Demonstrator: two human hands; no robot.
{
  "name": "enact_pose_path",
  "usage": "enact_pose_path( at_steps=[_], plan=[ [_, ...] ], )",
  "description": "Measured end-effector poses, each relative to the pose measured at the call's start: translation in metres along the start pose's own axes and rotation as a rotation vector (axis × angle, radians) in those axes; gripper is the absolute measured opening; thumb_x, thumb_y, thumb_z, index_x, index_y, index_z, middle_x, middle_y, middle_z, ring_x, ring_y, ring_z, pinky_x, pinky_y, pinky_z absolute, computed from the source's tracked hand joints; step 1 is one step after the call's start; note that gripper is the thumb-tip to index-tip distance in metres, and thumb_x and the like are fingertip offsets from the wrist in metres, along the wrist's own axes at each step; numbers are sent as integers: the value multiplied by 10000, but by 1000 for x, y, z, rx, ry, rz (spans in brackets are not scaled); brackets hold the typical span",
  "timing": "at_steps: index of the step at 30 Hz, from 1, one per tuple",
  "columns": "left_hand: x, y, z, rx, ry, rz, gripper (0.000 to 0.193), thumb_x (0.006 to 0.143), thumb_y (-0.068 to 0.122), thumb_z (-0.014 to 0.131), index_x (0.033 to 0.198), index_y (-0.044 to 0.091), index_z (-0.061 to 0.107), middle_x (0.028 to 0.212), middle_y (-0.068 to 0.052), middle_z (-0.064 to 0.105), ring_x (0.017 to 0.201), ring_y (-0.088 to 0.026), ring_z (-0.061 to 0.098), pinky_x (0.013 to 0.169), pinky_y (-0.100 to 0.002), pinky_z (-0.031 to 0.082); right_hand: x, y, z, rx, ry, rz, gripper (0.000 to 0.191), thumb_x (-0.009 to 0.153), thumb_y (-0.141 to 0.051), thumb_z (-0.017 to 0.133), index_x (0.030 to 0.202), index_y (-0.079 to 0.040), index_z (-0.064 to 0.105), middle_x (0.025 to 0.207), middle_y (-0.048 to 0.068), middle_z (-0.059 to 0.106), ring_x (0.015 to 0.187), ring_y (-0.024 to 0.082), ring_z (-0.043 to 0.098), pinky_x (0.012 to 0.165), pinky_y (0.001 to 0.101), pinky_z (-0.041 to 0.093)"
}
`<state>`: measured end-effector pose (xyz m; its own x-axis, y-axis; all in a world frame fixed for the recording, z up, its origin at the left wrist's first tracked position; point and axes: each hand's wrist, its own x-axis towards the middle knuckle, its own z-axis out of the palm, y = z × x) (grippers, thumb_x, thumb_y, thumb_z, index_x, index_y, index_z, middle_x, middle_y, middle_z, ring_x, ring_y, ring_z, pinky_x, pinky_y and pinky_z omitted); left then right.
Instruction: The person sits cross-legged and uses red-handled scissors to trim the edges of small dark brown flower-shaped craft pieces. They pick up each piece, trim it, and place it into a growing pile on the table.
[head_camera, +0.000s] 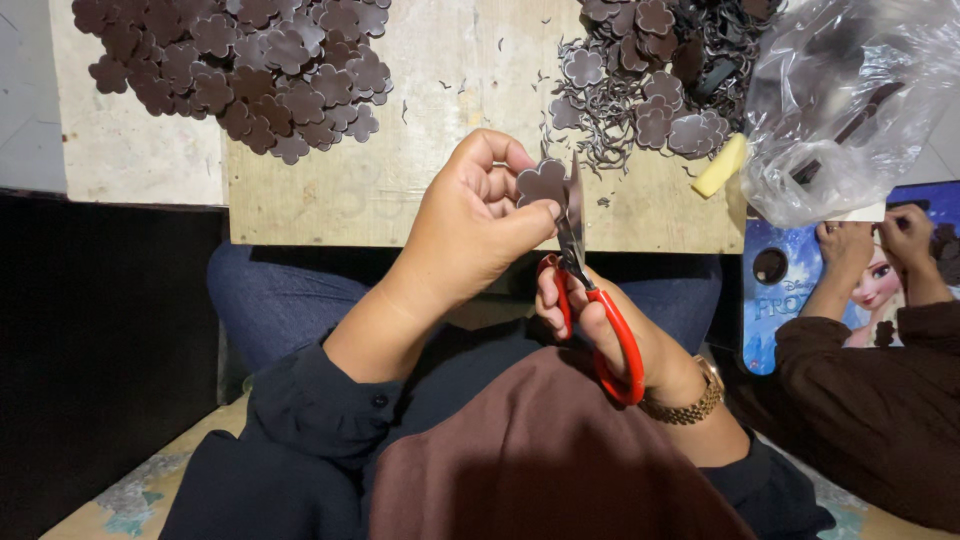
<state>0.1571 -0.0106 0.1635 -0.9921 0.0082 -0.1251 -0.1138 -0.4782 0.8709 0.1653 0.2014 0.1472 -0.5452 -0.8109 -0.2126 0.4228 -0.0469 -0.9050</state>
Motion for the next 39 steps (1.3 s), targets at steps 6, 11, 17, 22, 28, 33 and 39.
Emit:
enact_pose_path(
  at_steps=[6,11,17,22,28,33,39],
  plan=[
    [-3,0,5,115,12,44,338,909,-55,678,1151,14,451,919,-36,656,726,-24,608,627,-188,514,0,-3,0,-33,-7,-10,733,932,-763,562,1139,-65,480,937,6,453,827,108,394,753,245,381],
    [-4,-2,9,100,30,89,347,907,-72,685,1140,27,448,925,-22,641,747,-13,576,647,-182,498,0,-4,4,47,-13,-8,726,930,-741,600,1148,-60,471,947,9,441,832,113,384,757,251,376],
    [-4,-2,10,83,43,88,337,909,-77,685,1122,37,450,927,-18,640,767,-12,581,663,-183,503,0,-4,5,31,-21,-18,704,943,-727,591,1134,-60,469,927,12,440,823,116,381,748,253,370],
    [-4,-5,9,52,43,83,334,915,-74,683,1122,33,444,925,-29,637,767,-20,589,664,-187,507,0,-3,4,10,0,-7,660,973,-713,554,1092,-72,456,882,-4,415,792,108,357,723,252,362],
    [-4,-7,7,8,32,83,345,928,-60,677,1143,40,426,987,-48,657,847,-36,634,744,-199,550,-1,3,6,116,29,5,624,982,-689,558,1061,-81,446,850,-18,369,755,95,309,669,245,310],
    [-3,-3,5,-18,18,76,369,917,-60,683,1152,40,417,1035,-68,677,888,-51,658,786,-208,573,-3,3,5,115,39,17,590,991,-662,566,1030,-88,436,833,-28,350,727,96,303,632,243,293],
    [-4,5,3,89,35,37,383,906,-55,703,1146,32,417,972,-102,689,800,-68,667,690,-210,563,-3,3,2,83,42,22,589,988,-659,571,1009,-84,444,810,-34,352,683,84,290,593,235,276]
  ],
)
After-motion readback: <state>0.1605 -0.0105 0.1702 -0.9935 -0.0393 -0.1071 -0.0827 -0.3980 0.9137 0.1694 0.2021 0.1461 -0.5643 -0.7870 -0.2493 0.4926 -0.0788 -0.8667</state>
